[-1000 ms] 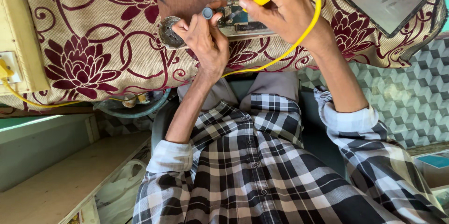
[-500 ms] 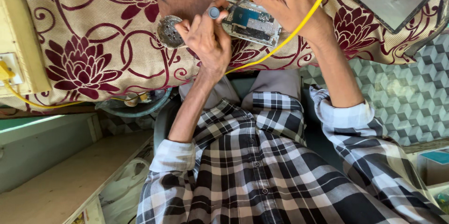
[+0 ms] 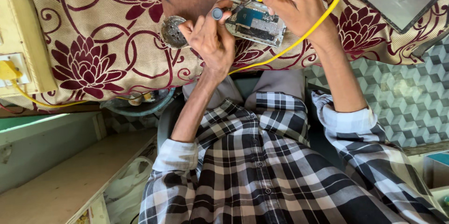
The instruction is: The person solders a circuit board using a soldering iron and solder wire. They repeatedly apply heat and solder to various points on the board, occasionally repositioning the board and dipping the iron tip into a small container.
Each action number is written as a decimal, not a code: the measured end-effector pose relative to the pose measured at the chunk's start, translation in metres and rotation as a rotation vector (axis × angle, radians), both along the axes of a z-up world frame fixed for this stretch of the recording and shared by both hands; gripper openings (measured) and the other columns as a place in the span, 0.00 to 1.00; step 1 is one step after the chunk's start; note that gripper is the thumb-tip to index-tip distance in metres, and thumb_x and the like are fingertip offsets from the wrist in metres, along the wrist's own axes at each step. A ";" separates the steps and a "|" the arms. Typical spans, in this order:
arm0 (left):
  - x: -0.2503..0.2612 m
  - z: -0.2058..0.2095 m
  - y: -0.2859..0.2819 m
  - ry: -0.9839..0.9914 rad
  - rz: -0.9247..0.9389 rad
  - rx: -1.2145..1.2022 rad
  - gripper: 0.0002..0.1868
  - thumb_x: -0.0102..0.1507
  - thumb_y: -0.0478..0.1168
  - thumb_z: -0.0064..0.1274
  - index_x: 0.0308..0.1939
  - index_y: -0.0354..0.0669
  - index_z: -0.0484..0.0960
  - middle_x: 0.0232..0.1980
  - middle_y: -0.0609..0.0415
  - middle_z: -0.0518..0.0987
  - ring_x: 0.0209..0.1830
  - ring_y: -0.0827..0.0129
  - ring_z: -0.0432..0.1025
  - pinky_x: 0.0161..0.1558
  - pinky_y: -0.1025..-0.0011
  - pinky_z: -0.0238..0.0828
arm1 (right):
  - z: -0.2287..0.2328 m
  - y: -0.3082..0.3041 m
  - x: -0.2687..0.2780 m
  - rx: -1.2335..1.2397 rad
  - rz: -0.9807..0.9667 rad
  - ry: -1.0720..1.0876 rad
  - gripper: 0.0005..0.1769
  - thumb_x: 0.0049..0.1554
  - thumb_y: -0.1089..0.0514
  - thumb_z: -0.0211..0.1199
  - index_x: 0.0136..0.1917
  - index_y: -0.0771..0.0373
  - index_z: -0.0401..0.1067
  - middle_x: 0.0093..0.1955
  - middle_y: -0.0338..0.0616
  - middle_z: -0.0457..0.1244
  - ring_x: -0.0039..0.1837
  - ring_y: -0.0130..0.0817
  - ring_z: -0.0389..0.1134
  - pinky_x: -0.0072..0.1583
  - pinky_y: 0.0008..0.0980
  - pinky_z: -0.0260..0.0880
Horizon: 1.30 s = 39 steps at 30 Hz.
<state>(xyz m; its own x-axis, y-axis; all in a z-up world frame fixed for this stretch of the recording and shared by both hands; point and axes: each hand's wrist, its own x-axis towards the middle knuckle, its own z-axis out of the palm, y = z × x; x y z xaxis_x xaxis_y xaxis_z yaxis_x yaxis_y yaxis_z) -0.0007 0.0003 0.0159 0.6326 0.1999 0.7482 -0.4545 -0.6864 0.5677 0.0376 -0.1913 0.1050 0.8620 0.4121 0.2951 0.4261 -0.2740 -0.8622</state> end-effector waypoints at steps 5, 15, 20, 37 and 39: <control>0.000 -0.005 -0.002 0.002 -0.009 0.009 0.16 0.63 0.24 0.51 0.48 0.47 0.85 0.24 0.61 0.67 0.25 0.70 0.55 0.44 0.65 0.47 | 0.000 -0.007 0.007 -0.136 0.030 -0.104 0.09 0.77 0.62 0.60 0.53 0.70 0.72 0.39 0.40 0.63 0.37 0.22 0.65 0.40 0.22 0.62; 0.001 -0.002 -0.004 0.011 0.035 0.040 0.15 0.64 0.26 0.53 0.51 0.46 0.85 0.29 0.62 0.77 0.24 0.72 0.58 0.44 0.67 0.48 | -0.018 -0.002 0.006 -0.089 -0.030 -0.150 0.08 0.73 0.63 0.61 0.51 0.69 0.69 0.44 0.44 0.64 0.47 0.27 0.65 0.51 0.27 0.65; 0.000 -0.001 -0.004 -0.011 -0.016 0.033 0.15 0.67 0.26 0.51 0.55 0.45 0.83 0.40 0.64 0.86 0.27 0.73 0.61 0.46 0.67 0.50 | -0.020 -0.012 0.008 -0.058 0.025 -0.149 0.06 0.75 0.64 0.58 0.57 0.70 0.70 0.51 0.44 0.68 0.53 0.29 0.70 0.57 0.29 0.71; 0.003 -0.006 -0.003 -0.033 -0.003 0.008 0.14 0.66 0.26 0.52 0.50 0.50 0.83 0.34 0.64 0.84 0.25 0.74 0.56 0.46 0.67 0.47 | -0.038 0.008 0.024 0.145 -0.138 0.145 0.09 0.75 0.61 0.55 0.56 0.69 0.71 0.34 0.38 0.56 0.32 0.18 0.54 0.34 0.24 0.51; 0.002 -0.008 -0.004 -0.019 0.001 0.002 0.14 0.67 0.27 0.52 0.50 0.49 0.83 0.33 0.65 0.83 0.24 0.74 0.56 0.45 0.67 0.47 | -0.044 0.007 0.024 0.233 -0.094 0.116 0.10 0.76 0.60 0.54 0.56 0.70 0.69 0.39 0.39 0.59 0.32 0.19 0.57 0.34 0.22 0.56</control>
